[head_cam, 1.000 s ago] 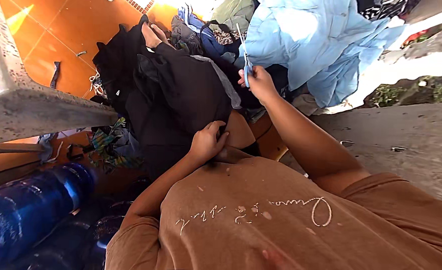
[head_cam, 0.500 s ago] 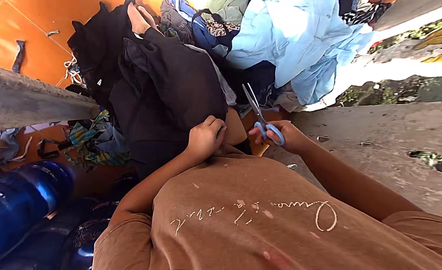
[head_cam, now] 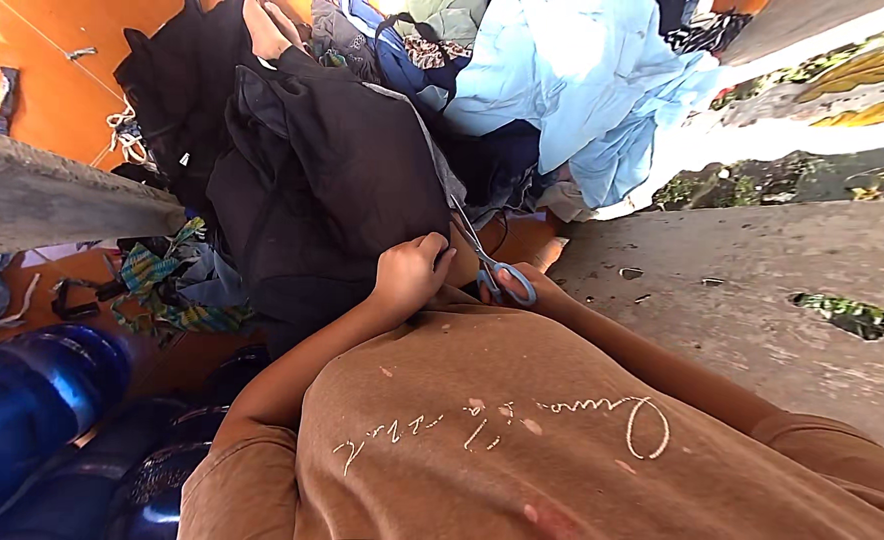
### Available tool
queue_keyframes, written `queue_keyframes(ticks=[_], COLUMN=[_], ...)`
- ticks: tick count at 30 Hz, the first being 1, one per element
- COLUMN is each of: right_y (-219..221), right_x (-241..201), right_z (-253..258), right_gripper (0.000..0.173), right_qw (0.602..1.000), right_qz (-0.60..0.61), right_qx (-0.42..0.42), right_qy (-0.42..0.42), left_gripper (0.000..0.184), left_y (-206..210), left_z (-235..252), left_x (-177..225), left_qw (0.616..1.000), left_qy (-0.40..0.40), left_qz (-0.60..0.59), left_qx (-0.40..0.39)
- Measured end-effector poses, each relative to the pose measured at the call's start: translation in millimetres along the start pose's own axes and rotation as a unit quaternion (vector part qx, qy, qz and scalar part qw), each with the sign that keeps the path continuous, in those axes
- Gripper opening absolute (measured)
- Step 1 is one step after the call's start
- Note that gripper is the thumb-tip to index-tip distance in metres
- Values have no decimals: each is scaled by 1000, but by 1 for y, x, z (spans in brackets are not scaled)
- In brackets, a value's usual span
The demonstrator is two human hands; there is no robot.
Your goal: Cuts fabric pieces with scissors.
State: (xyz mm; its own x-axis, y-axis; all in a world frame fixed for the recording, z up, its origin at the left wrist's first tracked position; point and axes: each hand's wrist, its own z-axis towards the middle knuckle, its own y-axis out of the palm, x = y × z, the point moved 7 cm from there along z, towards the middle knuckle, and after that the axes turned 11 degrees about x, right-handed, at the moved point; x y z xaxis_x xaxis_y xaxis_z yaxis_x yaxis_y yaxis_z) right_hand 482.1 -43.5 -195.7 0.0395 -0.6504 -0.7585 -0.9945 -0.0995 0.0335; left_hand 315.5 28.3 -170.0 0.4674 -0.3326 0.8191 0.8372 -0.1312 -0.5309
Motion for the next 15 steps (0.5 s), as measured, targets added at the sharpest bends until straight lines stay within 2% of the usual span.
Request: queue_keyframes(ticks=[3, 15], right_y=[7, 9], right_x=[-6, -7], right_z=[3, 4], right_gripper=[34, 36], right_qw=[1000, 998], right_qz=[8, 20], right_qx=[22, 44], right_qy=[3, 40], left_gripper=[10, 9], left_y=[2, 4], left_z=[-1, -4], left_x=[3, 0], left_qw=[1000, 999], left_qy=[29, 39], left_qz=[-2, -6], left_qx=[10, 3])
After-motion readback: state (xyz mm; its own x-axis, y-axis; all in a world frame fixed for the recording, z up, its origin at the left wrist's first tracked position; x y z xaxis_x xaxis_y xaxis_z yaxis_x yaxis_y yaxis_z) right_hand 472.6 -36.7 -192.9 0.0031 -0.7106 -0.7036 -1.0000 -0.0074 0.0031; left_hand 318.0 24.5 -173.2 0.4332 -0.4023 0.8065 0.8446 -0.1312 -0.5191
